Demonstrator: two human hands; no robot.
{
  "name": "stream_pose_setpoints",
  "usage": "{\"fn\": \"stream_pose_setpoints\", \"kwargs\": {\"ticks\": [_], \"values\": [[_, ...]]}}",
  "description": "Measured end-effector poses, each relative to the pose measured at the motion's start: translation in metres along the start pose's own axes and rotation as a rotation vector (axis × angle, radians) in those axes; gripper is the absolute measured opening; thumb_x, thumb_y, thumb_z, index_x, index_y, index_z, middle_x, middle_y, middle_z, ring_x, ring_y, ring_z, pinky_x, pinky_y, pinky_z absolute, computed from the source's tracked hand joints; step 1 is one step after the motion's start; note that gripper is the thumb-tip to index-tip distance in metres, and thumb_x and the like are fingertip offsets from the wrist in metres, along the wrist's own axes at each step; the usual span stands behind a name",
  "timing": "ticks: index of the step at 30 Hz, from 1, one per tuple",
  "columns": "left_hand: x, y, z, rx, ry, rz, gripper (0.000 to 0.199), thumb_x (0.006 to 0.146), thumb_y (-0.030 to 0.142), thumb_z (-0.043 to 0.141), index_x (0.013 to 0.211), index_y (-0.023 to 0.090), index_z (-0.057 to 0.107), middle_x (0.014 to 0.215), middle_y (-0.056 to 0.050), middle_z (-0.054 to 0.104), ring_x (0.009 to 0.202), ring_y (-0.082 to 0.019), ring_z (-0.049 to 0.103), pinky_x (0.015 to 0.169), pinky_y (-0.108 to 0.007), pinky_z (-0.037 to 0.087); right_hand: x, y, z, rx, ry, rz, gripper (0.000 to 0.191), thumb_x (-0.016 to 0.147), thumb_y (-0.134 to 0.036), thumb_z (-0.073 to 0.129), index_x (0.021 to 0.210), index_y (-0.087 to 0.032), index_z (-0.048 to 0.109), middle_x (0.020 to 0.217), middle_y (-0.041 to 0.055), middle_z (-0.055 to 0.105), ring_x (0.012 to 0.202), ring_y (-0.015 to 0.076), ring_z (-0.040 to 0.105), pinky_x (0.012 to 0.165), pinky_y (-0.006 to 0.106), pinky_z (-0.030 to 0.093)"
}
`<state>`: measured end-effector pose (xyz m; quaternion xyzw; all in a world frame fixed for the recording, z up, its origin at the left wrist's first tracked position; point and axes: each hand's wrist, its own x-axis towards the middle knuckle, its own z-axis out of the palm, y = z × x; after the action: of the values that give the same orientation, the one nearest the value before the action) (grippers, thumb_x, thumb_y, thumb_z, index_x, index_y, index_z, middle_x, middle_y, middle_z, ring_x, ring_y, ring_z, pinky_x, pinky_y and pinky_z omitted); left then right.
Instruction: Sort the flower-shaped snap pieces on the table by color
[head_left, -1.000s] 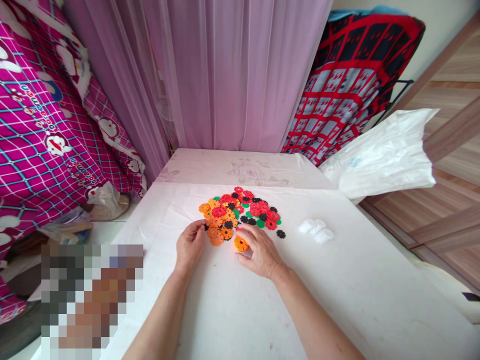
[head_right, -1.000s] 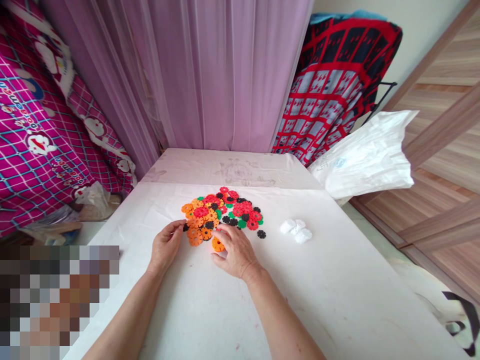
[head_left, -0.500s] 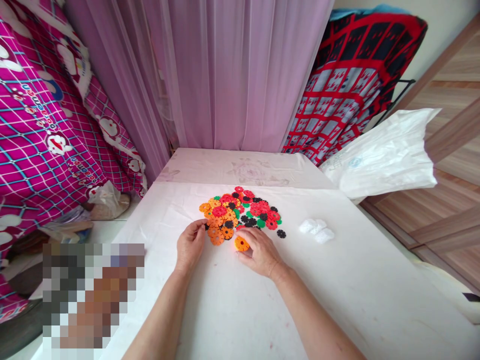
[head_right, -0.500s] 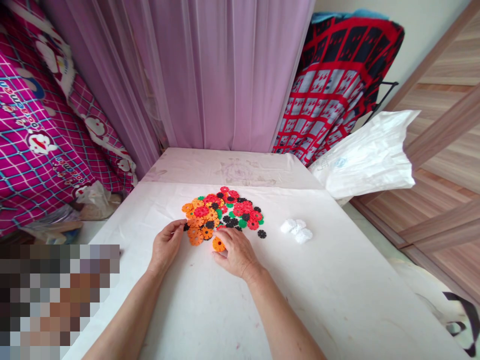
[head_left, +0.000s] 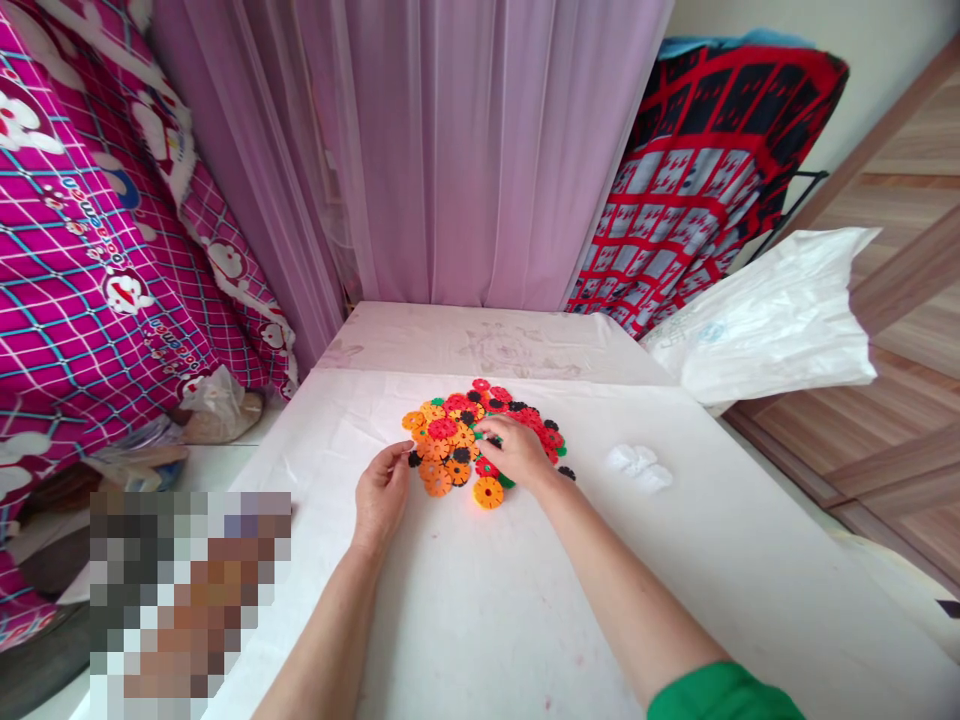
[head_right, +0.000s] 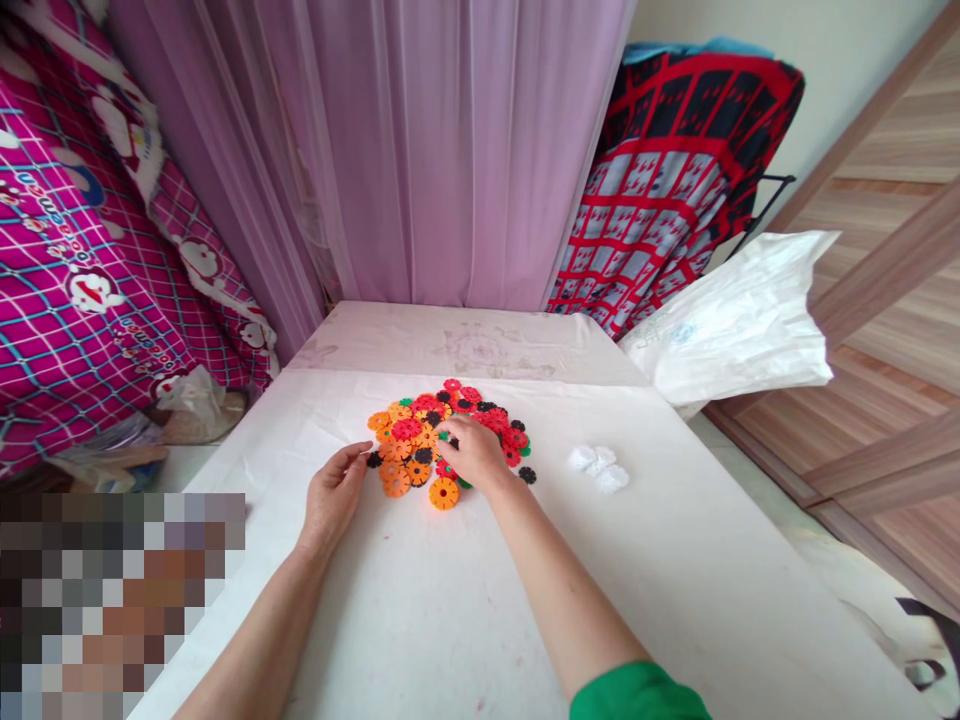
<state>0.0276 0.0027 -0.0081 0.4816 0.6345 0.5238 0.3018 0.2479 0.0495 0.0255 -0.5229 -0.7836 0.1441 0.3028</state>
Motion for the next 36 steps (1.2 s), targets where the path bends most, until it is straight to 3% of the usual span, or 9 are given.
{"fn": "stream_pose_setpoints", "kwargs": {"ticks": [6, 14, 17, 22, 27, 36], "values": [[0.0, 0.0, 0.001, -0.012, -0.001, 0.004, 0.036, 0.079, 0.046, 0.053, 0.098, 0.022, 0.072, 0.092, -0.004, 0.076, 0.085, -0.019, 0.068, 0.08, -0.031, 0.052, 0.025, -0.014, 0.012, -0.209, -0.124, -0.027, 0.029, 0.074, -0.026, 0.072, 0.103, -0.025, 0.068, 0.11, 0.0053, 0.071, 0.102, 0.0247, 0.066, 0.085, 0.038, 0.053], [0.0, -0.001, 0.002, -0.017, -0.006, -0.014, 0.036, 0.079, 0.046, 0.053, 0.099, 0.022, 0.072, 0.096, -0.005, 0.076, 0.088, -0.02, 0.069, 0.082, -0.032, 0.052, 0.028, -0.012, 0.013, -0.096, -0.108, 0.076, 0.043, 0.071, -0.018, 0.069, 0.113, -0.022, 0.061, 0.104, 0.0062, 0.071, 0.091, 0.0217, 0.067, 0.081, 0.035, 0.053], [-0.001, -0.001, 0.002, -0.026, -0.012, -0.011, 0.036, 0.08, 0.046, 0.053, 0.099, 0.022, 0.071, 0.095, -0.005, 0.076, 0.088, -0.019, 0.069, 0.082, -0.032, 0.052, 0.015, -0.006, 0.004, 0.061, -0.035, 0.117, 0.046, 0.071, -0.02, 0.068, 0.116, -0.022, 0.059, 0.1, 0.0043, 0.071, 0.085, 0.0175, 0.067, 0.078, 0.033, 0.053], [-0.001, 0.0, 0.002, -0.026, -0.009, -0.002, 0.034, 0.08, 0.044, 0.053, 0.097, 0.022, 0.072, 0.095, -0.004, 0.076, 0.088, -0.019, 0.069, 0.083, -0.031, 0.052, -0.028, -0.011, -0.019, 0.177, 0.017, 0.085, 0.043, 0.072, -0.02, 0.063, 0.115, -0.024, 0.058, 0.101, 0.002, 0.069, 0.087, 0.0154, 0.065, 0.078, 0.031, 0.053], [-0.002, 0.002, 0.001, -0.019, -0.02, 0.0, 0.033, 0.08, 0.043, 0.053, 0.097, 0.022, 0.072, 0.094, -0.003, 0.076, 0.087, -0.019, 0.069, 0.083, -0.031, 0.052, -0.059, -0.027, -0.026, 0.056, -0.012, -0.054, 0.053, 0.069, -0.015, 0.059, 0.12, -0.025, 0.054, 0.101, 0.0029, 0.068, 0.095, 0.0196, 0.064, 0.085, 0.035, 0.052], [-0.002, 0.001, 0.001, -0.017, -0.029, -0.003, 0.034, 0.08, 0.044, 0.053, 0.099, 0.022, 0.071, 0.096, -0.004, 0.076, 0.089, -0.019, 0.069, 0.085, -0.032, 0.052, -0.064, -0.036, -0.018, -0.123, -0.07, -0.093, 0.051, 0.07, -0.013, 0.056, 0.119, -0.023, 0.054, 0.104, 0.0059, 0.066, 0.098, 0.0241, 0.062, 0.089, 0.041, 0.051]]}}
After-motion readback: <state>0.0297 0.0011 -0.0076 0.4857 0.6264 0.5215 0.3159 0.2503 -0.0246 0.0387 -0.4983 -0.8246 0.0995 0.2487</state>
